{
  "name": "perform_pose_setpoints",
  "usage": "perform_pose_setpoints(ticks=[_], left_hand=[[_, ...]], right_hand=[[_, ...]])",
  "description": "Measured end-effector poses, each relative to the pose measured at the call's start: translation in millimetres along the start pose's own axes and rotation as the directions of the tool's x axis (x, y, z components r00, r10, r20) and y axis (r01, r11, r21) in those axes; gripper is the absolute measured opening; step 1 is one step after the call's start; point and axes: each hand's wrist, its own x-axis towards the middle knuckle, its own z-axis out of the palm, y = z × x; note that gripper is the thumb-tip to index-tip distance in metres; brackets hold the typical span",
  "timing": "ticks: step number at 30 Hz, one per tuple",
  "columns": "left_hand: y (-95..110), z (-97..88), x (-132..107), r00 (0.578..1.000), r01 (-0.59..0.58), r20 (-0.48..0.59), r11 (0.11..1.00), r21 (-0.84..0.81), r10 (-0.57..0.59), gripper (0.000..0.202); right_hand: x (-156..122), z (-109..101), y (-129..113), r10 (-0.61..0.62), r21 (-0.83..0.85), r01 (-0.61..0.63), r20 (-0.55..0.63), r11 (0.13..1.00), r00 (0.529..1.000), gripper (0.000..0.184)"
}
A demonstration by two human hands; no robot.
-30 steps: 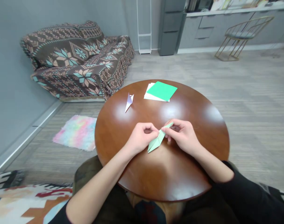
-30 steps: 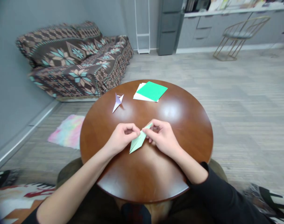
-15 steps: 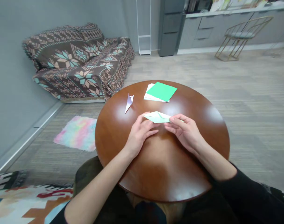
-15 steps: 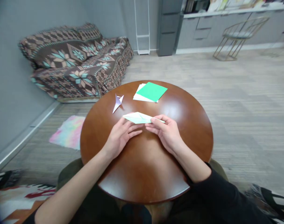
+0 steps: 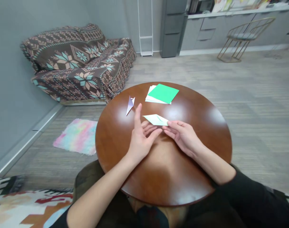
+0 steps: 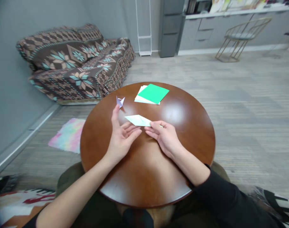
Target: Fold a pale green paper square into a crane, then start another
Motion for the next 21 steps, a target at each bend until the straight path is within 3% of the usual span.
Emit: perform_pose_setpoints(ticks=[4, 6, 10, 14, 18, 21], left_hand=[[1.2, -2.2, -0.4, 0.998, -0.005, 0.059, 0.963, 0.270, -0.012, 0.030], [3.3, -5.0, 0.8, 1.000, -0.012, 0.003, 0.939, 0.344, 0.012, 0.016], [7.2, -10.6, 4.8, 0.992, 0.006, -0.120, 0.960, 0.281, 0.029, 0.012], [6.5, -10.0, 6.7, 0.986, 0.017, -0.164, 0.991, 0.133, 0.005, 0.018], [3.2, -4.5, 3.3, 0.998, 0.029, -0.063, 1.000, 0.013, -0.028, 0.051], [2.9, -2.8, 0.7, 0.999, 0.035, -0.026, 0.995, 0.093, -0.032, 0.050]], right_hand=[[-3.1, 1.2, 0.9, 0.037, -0.119, -0.020, 0.136, 0.993, 0.990, 0.027], [-5.0, 1.8, 0.9, 0.032, -0.216, 0.004, 0.163, 0.976, 0.986, 0.030], [-8.3, 2.3, -1.8, 0.000, -0.316, 0.071, 0.217, 0.946, 0.976, 0.033], [-10.6, 2.7, -3.1, -0.031, -0.349, 0.126, 0.264, 0.929, 0.964, 0.032], [-10.0, 3.4, -0.1, -0.056, -0.314, 0.140, 0.263, 0.939, 0.963, 0.029], [-9.7, 4.0, 1.2, -0.002, -0.323, 0.097, 0.284, 0.941, 0.959, 0.032]])
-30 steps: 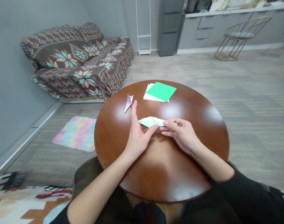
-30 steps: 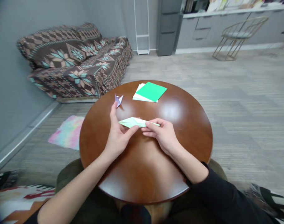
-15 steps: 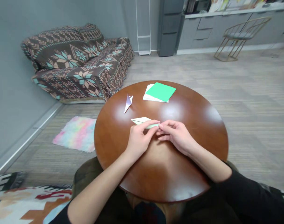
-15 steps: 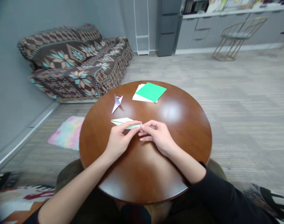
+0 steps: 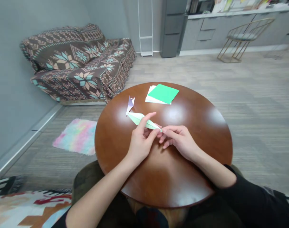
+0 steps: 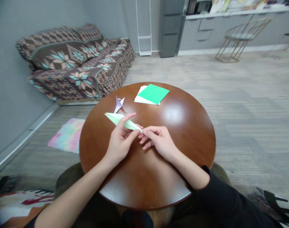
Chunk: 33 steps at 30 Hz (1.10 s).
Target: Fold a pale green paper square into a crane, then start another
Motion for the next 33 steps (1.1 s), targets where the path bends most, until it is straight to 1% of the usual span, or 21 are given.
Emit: perform_pose_setpoints(ticks=[2, 4, 6, 8, 14, 17, 20, 23, 25, 28, 30, 33], left_hand=[[1.1, -1.1, -0.3, 0.998, -0.027, -0.046, 0.997, 0.078, 0.031, 0.040], [3.0, -3.0, 0.2, 0.995, -0.044, -0.081, 0.992, 0.116, 0.053, 0.030], [5.2, -4.4, 0.6, 0.995, -0.029, -0.087, 0.992, 0.120, 0.039, 0.020], [7.5, -4.7, 0.6, 0.996, 0.007, -0.085, 0.993, 0.116, 0.003, 0.013], [9.8, -1.7, 0.0, 0.992, 0.072, -0.107, 0.991, 0.114, -0.060, 0.015], [8.3, -0.4, -0.3, 0.991, 0.094, -0.096, 0.994, 0.052, -0.088, 0.021], [7.1, 0.7, -0.5, 0.992, 0.095, -0.085, 0.995, 0.008, -0.094, 0.020], [7.7, 1.7, -0.6, 0.995, 0.071, -0.067, 0.997, 0.028, -0.069, 0.011], [9.0, 2.3, -0.8, 0.998, 0.055, -0.035, 0.998, 0.044, -0.053, 0.006], [11.1, 2.5, -1.2, 0.999, 0.048, -0.006, 0.997, 0.057, -0.048, 0.004], [11.7, 2.5, -1.4, 0.999, 0.052, -0.013, 0.997, 0.062, -0.051, 0.004], [11.0, 2.4, -1.2, 0.998, 0.058, -0.035, 0.996, 0.063, -0.056, 0.006]], right_hand=[[-0.8, 0.2, -0.4, 0.010, -0.016, -0.010, 0.009, 1.000, 1.000, 0.035], [-2.7, 0.1, -1.2, -0.017, -0.050, 0.017, -0.002, 0.999, 1.000, 0.037], [-5.4, 0.1, -2.2, -0.069, -0.108, 0.066, -0.020, 0.992, 0.997, 0.037], [-8.1, 0.4, -2.6, -0.118, -0.194, 0.111, -0.028, 0.975, 0.993, 0.033], [-9.8, -0.1, 3.6, -0.272, -0.440, 0.241, -0.009, 0.865, 0.962, 0.021], [-8.6, -1.8, 7.8, -0.332, -0.508, 0.279, -0.015, 0.815, 0.943, 0.018], [-8.5, -2.2, 8.7, -0.355, -0.522, 0.295, -0.016, 0.800, 0.935, 0.018], [-9.4, -1.8, 7.2, -0.358, -0.512, 0.300, -0.015, 0.805, 0.934, 0.018], [-9.8, -1.6, 6.5, -0.361, -0.508, 0.304, -0.014, 0.806, 0.933, 0.017], [-10.1, -1.7, 6.7, -0.361, -0.505, 0.307, -0.009, 0.806, 0.932, 0.016], [-10.2, -1.7, 7.4, -0.375, -0.521, 0.311, -0.019, 0.795, 0.927, 0.016], [-10.3, -1.0, 7.8, -0.428, -0.571, 0.322, -0.057, 0.755, 0.902, 0.014]])
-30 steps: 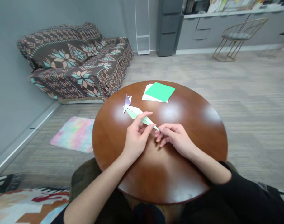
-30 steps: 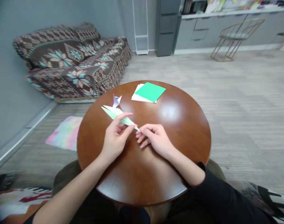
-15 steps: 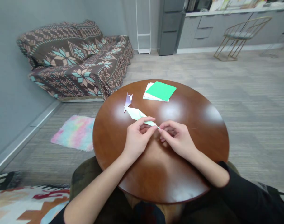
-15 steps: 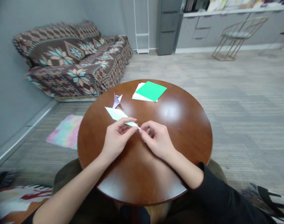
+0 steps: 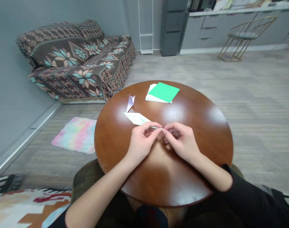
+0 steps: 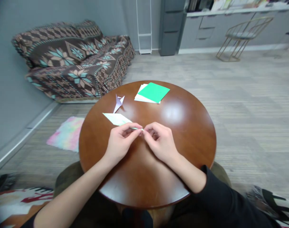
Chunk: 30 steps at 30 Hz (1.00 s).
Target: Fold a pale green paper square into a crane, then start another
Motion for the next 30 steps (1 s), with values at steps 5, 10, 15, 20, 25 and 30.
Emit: perform_pose_setpoints(ticks=[5, 10, 15, 20, 25, 30], left_hand=[[-3.2, 0.7, 0.3, 1.000, 0.015, -0.005, 1.000, -0.021, -0.015, 0.010], [-5.1, 1.2, -0.6, 1.000, 0.008, -0.010, 0.999, -0.035, -0.008, 0.012], [-8.2, 1.2, -1.3, 1.000, -0.006, -0.019, 1.000, -0.001, 0.006, 0.015], [-11.7, 0.9, -1.6, 0.998, -0.041, -0.040, 0.998, 0.049, 0.043, 0.013], [-11.3, 0.8, -1.6, 0.998, -0.053, -0.032, 0.998, 0.039, 0.054, 0.011], [-9.7, 1.4, -1.6, 0.996, -0.078, -0.038, 0.996, 0.030, 0.079, 0.008]], right_hand=[[0.8, -0.2, -0.9, -0.013, -0.017, 0.012, -0.052, 1.000, 0.999, 0.011], [0.8, -0.4, -0.1, -0.024, -0.011, 0.024, -0.040, 1.000, 0.999, 0.010], [0.6, 0.8, -5.3, 0.074, 0.117, -0.074, 0.006, 0.990, 0.997, 0.015], [3.3, -0.2, -9.1, 0.176, 0.301, -0.199, 0.103, 0.933, 0.979, 0.026], [5.7, -0.4, -6.3, 0.214, 0.371, -0.247, 0.127, 0.895, 0.968, 0.030], [6.2, -0.1, -5.7, 0.222, 0.385, -0.260, 0.143, 0.885, 0.965, 0.028]])
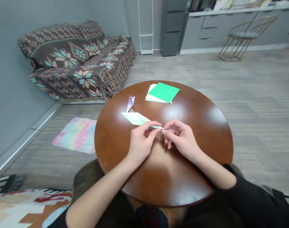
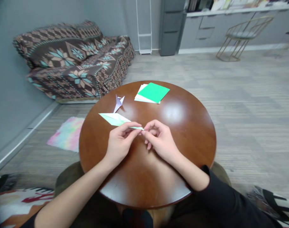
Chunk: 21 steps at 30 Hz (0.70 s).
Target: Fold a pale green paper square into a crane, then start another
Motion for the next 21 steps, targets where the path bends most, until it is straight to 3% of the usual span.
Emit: perform_pose_setpoints(ticks=[7, 14, 21], left_hand=[[5.2, 1.3, -0.9, 1.000, 0.026, -0.004, 0.999, -0.023, -0.026, 0.007], [6.0, 2.0, -1.0, 0.999, 0.042, -0.012, 0.998, -0.052, -0.042, 0.007], [4.2, 0.8, -2.6, 0.997, -0.076, 0.007, 0.993, 0.095, 0.076, 0.010]], right_hand=[[-0.7, -1.2, -0.2, 0.015, -0.002, -0.015, 0.019, 1.000, 1.000, 0.027], [-5.4, 1.3, -0.3, -0.087, -0.137, 0.084, -0.014, 0.987, 0.996, 0.023], [-4.5, 1.1, 0.0, -0.114, -0.143, 0.109, -0.025, 0.984, 0.993, 0.022]])
